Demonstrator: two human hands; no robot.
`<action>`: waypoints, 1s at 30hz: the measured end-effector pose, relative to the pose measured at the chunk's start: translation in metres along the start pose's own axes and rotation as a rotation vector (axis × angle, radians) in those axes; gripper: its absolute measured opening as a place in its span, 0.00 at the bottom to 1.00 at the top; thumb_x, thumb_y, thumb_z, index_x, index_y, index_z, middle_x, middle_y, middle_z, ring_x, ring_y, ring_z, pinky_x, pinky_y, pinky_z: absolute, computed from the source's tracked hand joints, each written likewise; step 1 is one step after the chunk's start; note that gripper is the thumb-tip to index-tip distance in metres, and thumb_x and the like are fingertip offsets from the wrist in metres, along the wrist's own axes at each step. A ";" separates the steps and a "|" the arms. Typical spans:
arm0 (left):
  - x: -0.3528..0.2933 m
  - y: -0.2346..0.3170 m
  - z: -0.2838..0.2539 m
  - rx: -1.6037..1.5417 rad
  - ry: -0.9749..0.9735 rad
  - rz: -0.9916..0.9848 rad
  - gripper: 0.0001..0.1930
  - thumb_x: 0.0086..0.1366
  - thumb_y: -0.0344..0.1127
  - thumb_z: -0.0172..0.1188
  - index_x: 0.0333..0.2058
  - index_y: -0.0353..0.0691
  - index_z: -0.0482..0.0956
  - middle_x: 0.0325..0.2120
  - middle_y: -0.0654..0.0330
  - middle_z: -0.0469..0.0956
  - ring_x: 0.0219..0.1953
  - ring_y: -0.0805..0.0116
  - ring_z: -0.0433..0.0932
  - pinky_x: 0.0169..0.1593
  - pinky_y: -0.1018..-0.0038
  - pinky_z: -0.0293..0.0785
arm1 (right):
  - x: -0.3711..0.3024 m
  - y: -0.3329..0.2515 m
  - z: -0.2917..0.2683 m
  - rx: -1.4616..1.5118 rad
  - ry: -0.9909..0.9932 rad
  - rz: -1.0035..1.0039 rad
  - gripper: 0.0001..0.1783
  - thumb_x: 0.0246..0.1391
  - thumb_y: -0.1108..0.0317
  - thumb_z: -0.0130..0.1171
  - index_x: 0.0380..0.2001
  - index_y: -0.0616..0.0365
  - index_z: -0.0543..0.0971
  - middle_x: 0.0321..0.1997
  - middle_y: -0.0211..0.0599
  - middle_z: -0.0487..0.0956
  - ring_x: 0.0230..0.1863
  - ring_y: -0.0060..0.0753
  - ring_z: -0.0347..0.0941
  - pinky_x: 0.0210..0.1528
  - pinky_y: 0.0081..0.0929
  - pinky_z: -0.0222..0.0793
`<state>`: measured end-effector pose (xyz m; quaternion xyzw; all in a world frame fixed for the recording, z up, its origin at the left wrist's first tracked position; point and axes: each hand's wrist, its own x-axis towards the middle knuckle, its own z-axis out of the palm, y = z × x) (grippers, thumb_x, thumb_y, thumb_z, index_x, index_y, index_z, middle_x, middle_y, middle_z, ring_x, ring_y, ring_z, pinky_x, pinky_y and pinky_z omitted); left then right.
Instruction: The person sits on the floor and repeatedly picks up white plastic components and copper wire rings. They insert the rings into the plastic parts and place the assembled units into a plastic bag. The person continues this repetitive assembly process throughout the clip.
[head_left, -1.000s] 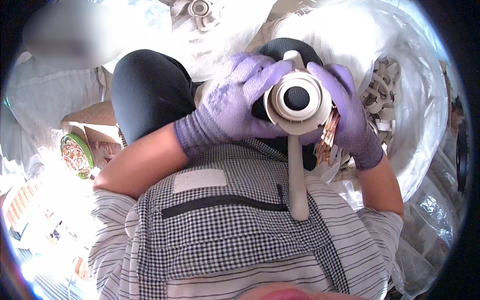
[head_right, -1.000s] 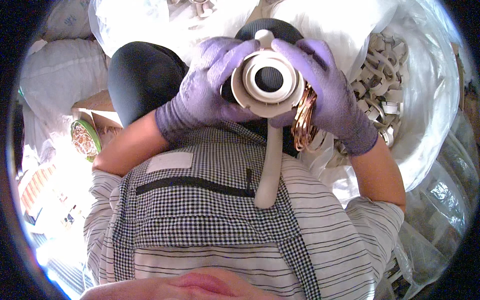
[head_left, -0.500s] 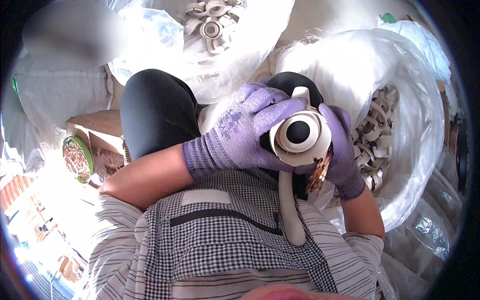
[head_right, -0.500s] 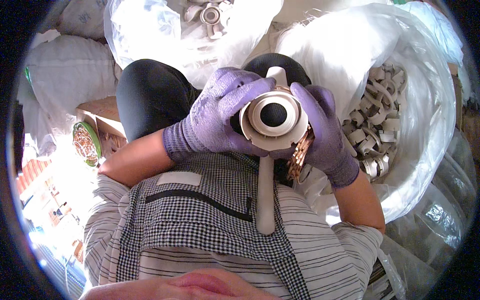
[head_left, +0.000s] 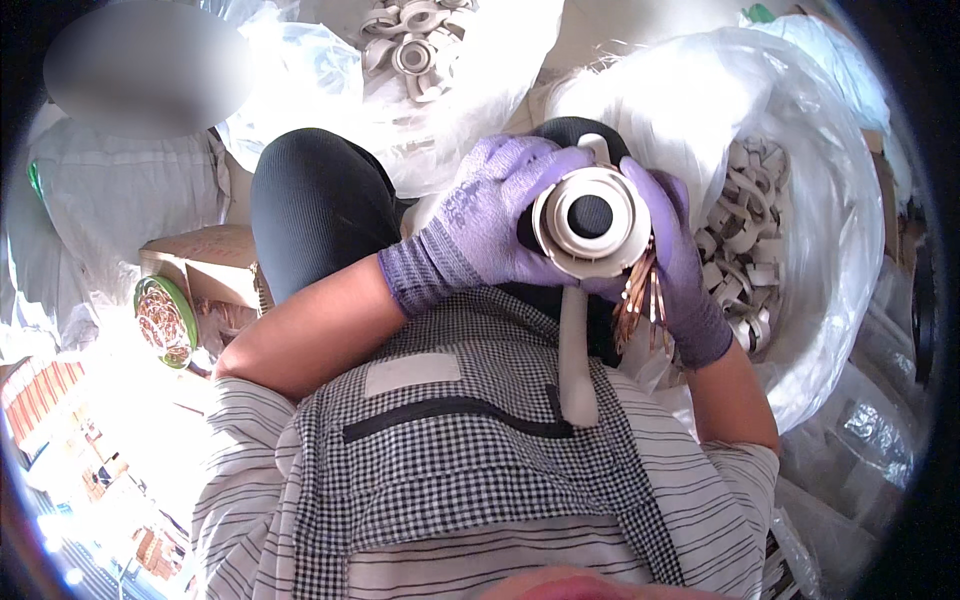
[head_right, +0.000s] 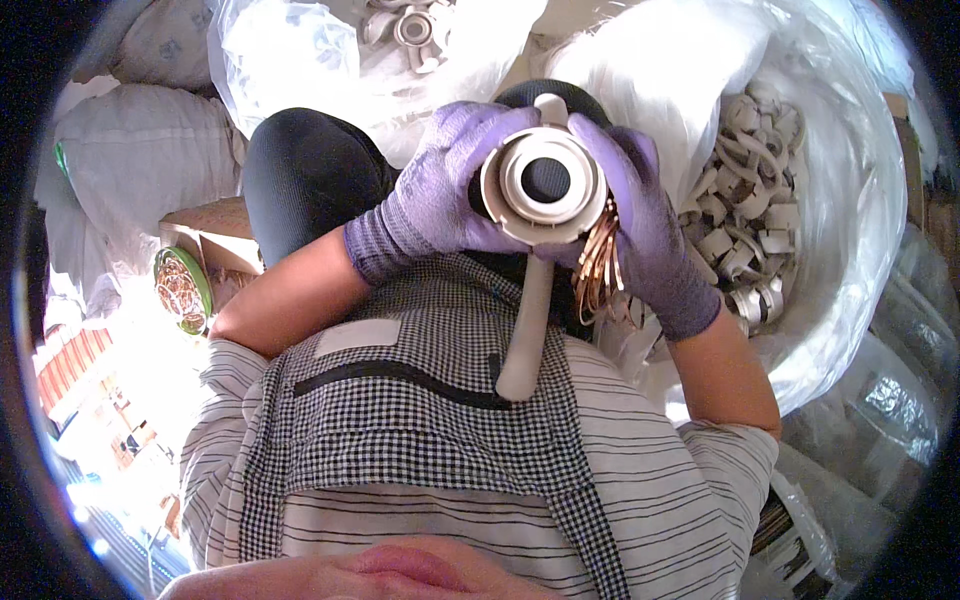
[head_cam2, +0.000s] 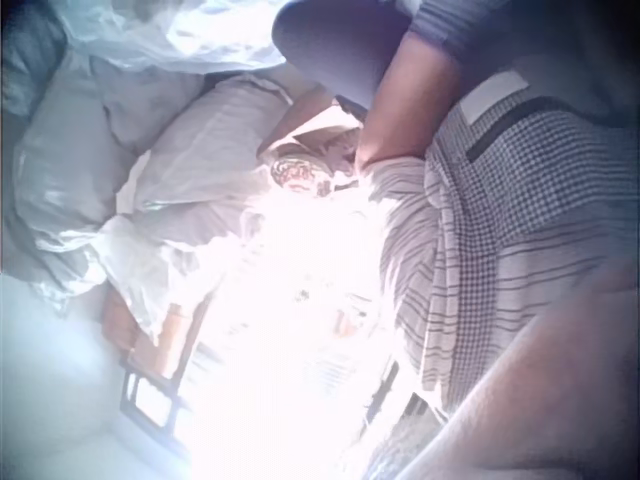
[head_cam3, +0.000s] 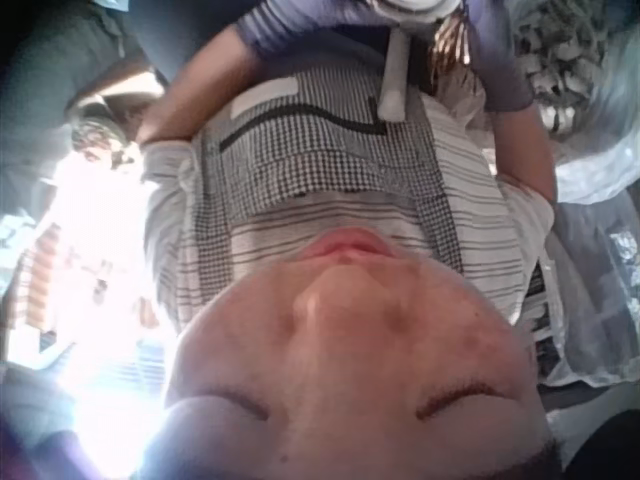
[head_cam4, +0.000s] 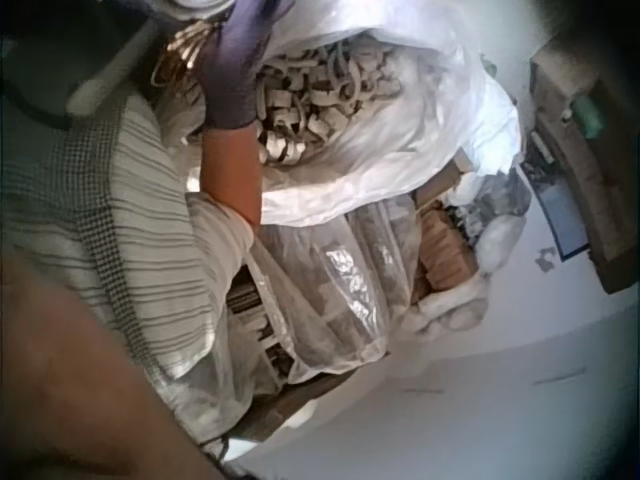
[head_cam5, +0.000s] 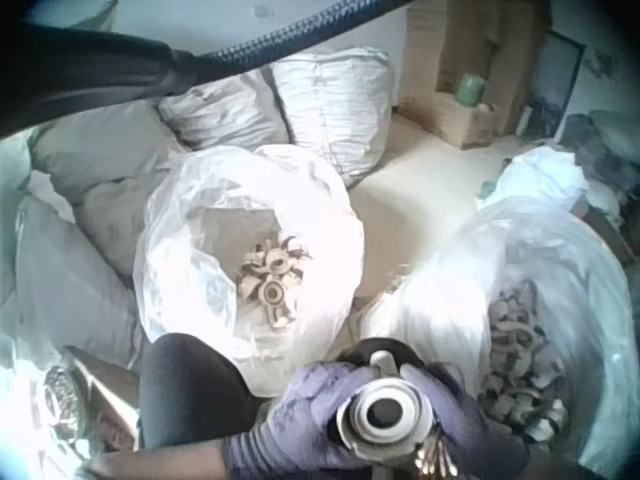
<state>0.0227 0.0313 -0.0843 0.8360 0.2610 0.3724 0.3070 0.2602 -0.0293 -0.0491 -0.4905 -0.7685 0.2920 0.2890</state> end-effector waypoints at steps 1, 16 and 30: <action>-0.002 0.002 -0.001 0.028 0.012 0.011 0.49 0.39 0.52 0.83 0.59 0.37 0.71 0.49 0.47 0.78 0.52 0.44 0.76 0.58 0.56 0.69 | -0.001 0.001 0.002 0.015 0.016 -0.024 0.55 0.43 0.54 0.79 0.69 0.65 0.62 0.62 0.51 0.72 0.63 0.52 0.66 0.68 0.45 0.61; 0.021 0.075 -0.070 0.189 0.157 0.393 0.38 0.46 0.46 0.77 0.57 0.41 0.77 0.49 0.48 0.74 0.50 0.48 0.78 0.53 0.57 0.77 | 0.008 -0.071 -0.038 -0.329 0.293 -0.490 0.50 0.37 0.49 0.81 0.62 0.59 0.73 0.63 0.51 0.72 0.59 0.49 0.75 0.62 0.41 0.74; 0.002 -0.194 -0.144 -1.009 0.567 -1.387 0.48 0.63 0.54 0.68 0.66 0.24 0.55 0.56 0.40 0.67 0.54 0.50 0.75 0.61 0.54 0.75 | -0.221 0.161 -0.055 0.029 0.528 0.808 0.17 0.66 0.72 0.50 0.55 0.62 0.78 0.49 0.44 0.83 0.45 0.32 0.80 0.48 0.29 0.78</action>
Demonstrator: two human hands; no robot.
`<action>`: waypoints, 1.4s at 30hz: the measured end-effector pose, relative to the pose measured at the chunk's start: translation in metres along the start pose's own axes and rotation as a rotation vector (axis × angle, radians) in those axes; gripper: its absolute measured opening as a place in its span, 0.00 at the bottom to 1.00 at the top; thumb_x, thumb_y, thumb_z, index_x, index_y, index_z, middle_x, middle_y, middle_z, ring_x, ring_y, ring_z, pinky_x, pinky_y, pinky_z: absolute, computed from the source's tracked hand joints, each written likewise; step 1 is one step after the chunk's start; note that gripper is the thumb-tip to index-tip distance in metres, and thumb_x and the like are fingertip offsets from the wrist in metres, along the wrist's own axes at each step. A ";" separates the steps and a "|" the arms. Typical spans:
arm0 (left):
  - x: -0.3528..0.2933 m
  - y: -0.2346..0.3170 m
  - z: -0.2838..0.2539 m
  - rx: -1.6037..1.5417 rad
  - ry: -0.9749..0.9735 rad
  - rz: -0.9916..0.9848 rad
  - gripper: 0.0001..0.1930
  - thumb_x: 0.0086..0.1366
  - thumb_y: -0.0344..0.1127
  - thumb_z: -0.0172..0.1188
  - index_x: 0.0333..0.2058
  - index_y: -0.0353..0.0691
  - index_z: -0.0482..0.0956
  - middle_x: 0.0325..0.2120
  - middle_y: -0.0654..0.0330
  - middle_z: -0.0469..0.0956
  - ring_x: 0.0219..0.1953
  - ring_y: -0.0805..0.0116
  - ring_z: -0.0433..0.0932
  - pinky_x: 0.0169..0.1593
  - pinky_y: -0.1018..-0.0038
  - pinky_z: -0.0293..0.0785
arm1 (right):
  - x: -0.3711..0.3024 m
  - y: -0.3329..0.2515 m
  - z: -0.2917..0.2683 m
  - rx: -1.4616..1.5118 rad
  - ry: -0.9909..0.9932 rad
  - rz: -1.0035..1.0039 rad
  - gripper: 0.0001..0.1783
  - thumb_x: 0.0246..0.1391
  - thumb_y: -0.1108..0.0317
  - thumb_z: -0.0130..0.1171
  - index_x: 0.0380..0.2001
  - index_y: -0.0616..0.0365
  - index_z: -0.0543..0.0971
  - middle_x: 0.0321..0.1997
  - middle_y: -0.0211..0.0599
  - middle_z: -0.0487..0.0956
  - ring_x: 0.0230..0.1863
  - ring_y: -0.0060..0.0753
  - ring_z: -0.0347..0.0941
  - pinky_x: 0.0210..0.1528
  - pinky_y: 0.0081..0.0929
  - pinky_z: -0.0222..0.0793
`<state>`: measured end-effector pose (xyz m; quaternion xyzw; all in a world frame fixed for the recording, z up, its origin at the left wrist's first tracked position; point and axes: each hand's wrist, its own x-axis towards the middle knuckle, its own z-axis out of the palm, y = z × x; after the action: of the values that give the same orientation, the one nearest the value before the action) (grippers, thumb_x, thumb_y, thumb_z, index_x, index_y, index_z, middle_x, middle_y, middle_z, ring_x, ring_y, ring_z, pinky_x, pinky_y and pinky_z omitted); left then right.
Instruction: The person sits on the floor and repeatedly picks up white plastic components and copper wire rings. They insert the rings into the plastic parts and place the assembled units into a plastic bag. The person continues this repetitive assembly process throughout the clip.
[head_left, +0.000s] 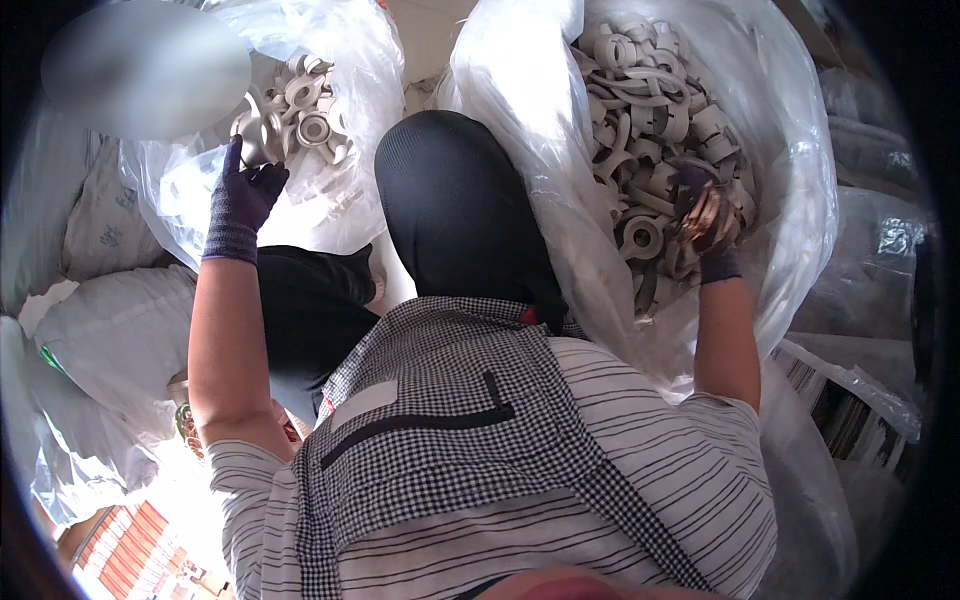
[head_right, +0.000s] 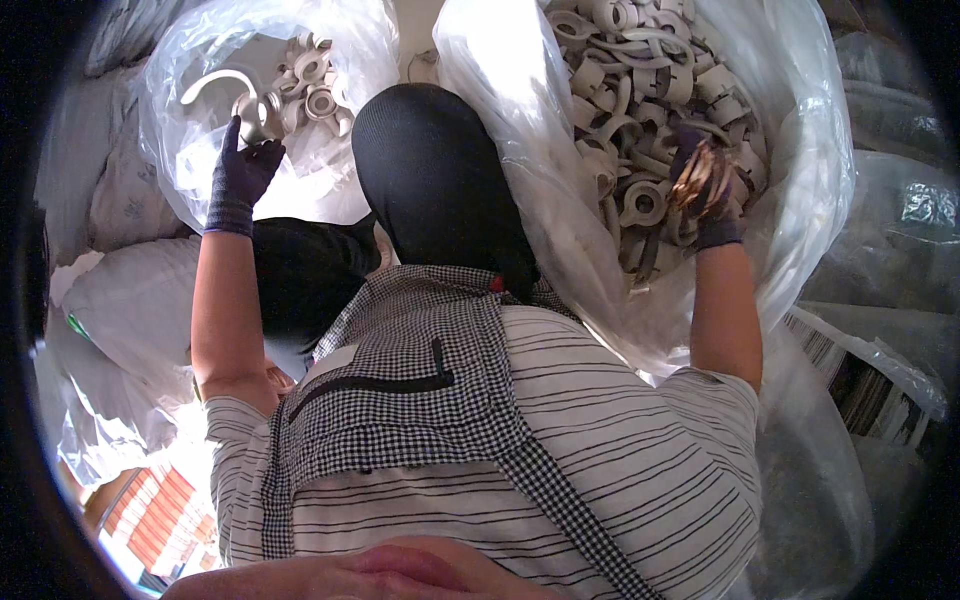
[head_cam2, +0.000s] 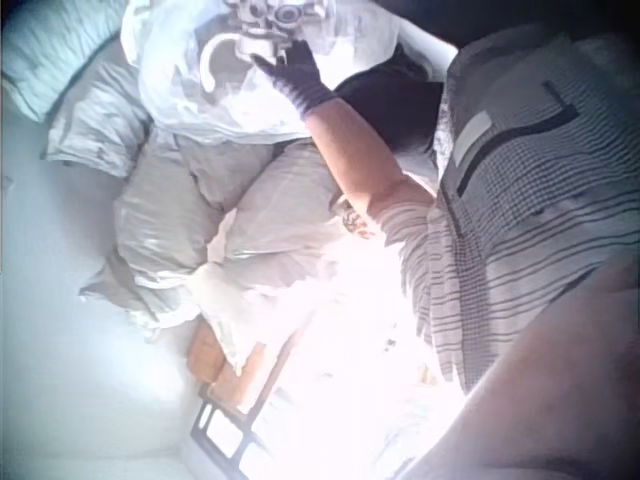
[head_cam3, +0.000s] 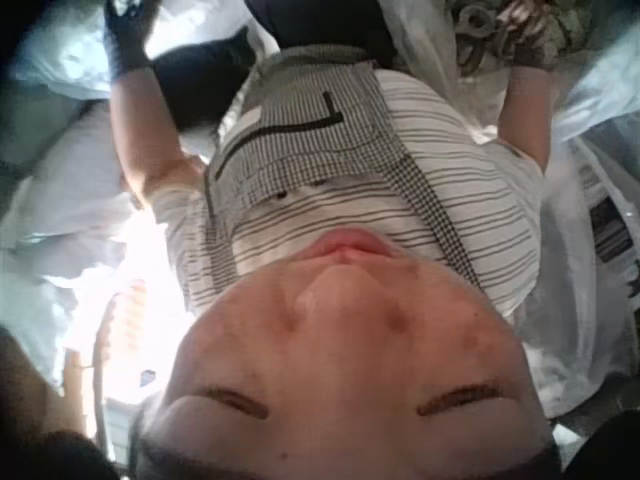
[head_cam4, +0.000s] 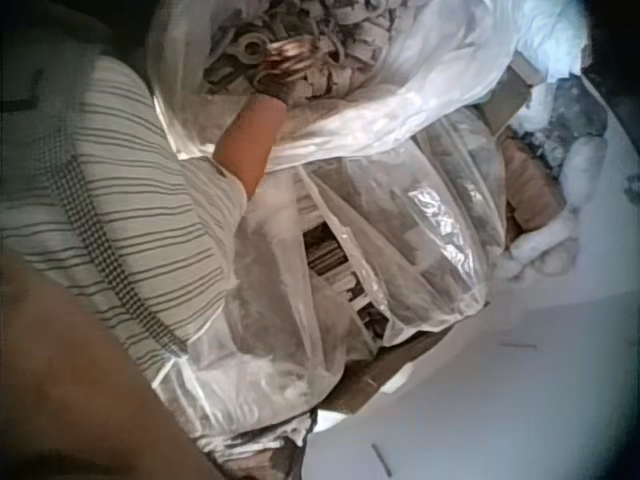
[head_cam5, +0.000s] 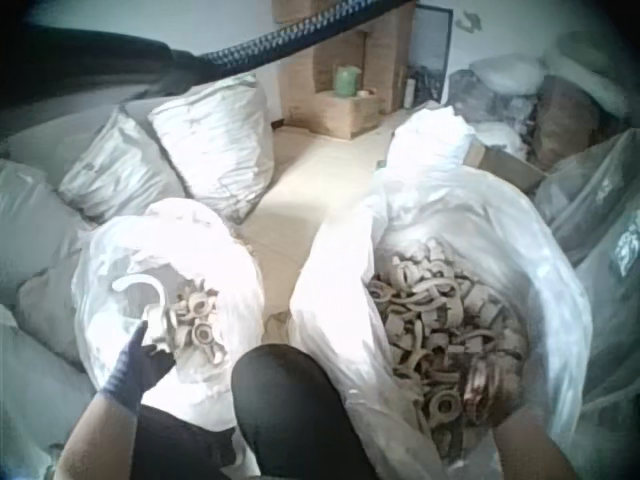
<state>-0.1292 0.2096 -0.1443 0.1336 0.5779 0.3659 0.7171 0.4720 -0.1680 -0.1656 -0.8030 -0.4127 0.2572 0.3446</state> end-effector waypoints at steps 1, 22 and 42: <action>-0.006 0.000 0.012 0.042 0.001 0.039 0.49 0.63 0.55 0.68 0.67 0.24 0.54 0.55 0.39 0.67 0.55 0.48 0.75 0.62 0.53 0.74 | -0.010 0.004 0.010 0.076 -0.064 0.104 0.17 0.67 0.72 0.49 0.55 0.61 0.78 0.49 0.45 0.83 0.45 0.32 0.80 0.48 0.30 0.78; -0.099 -0.090 0.067 0.288 -0.241 0.190 0.33 0.76 0.56 0.48 0.67 0.36 0.62 0.61 0.46 0.70 0.60 0.47 0.72 0.65 0.55 0.70 | -0.042 -0.020 0.077 -0.114 -0.392 -0.187 0.21 0.63 0.72 0.48 0.56 0.59 0.80 0.54 0.47 0.82 0.55 0.38 0.78 0.61 0.32 0.69; -0.194 -0.102 0.122 0.830 -0.595 1.180 0.25 0.61 0.34 0.71 0.57 0.36 0.76 0.45 0.55 0.80 0.47 0.66 0.80 0.54 0.71 0.76 | -0.011 -0.211 -0.030 0.828 0.171 -0.326 0.16 0.68 0.71 0.51 0.54 0.62 0.79 0.57 0.43 0.80 0.55 0.38 0.78 0.60 0.33 0.73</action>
<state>0.0087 0.0349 -0.0290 0.7688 0.2845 0.3893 0.4201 0.3844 -0.0982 0.0160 -0.5404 -0.3661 0.2757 0.7056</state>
